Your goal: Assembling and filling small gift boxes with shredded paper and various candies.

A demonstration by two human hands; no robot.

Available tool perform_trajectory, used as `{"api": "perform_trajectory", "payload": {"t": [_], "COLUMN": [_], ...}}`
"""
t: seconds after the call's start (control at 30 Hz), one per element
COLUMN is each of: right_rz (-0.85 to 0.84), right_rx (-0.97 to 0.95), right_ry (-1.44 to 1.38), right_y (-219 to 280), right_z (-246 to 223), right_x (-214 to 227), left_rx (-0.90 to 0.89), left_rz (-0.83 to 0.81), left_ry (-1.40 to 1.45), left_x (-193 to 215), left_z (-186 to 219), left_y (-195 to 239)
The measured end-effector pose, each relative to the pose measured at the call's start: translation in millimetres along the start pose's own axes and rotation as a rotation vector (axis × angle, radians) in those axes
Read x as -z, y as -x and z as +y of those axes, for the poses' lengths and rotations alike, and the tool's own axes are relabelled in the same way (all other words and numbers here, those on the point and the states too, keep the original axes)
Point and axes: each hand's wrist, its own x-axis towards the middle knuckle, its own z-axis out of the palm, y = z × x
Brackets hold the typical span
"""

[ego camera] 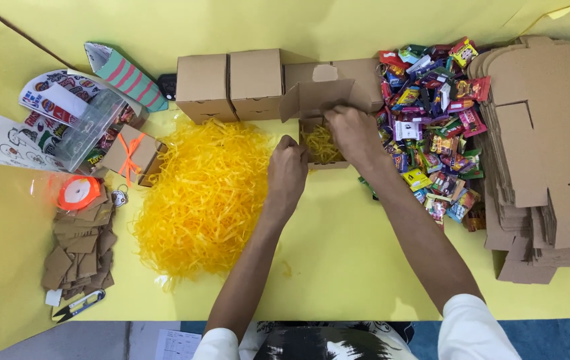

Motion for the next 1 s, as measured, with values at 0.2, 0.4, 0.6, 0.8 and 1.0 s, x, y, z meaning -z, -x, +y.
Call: {"api": "perform_trajectory", "payload": {"t": [0.2,0.4,0.6,0.8,1.0], "right_rz": [0.178,0.372,0.379,0.089,0.126], "right_rx": [0.043,0.106,0.160,0.350,0.272], "right_ry": [-0.128,-0.405,-0.511,-0.027,-0.145], "right_y": [2.5,4.9,10.2,14.2,17.1], "right_z": [-7.1,-15.7,-17.1,2.2,4.5], "right_x": [1.7,23.1,21.3,-2.4,24.0], "left_rx": [0.023,0.012,-0.024,-0.103,-0.214], "left_rz": [-0.045,0.032,0.080,0.082,0.090], "left_ry": [-0.162,-0.316,-0.335,-0.321,-0.357], "left_x": [-1.9,-24.9,-24.0,-31.1,-25.4], "left_z": [-2.0,-17.7,-15.7,-29.5,-21.2], "left_y": [-6.7,-17.1,-18.6,-24.2,-27.7]}}
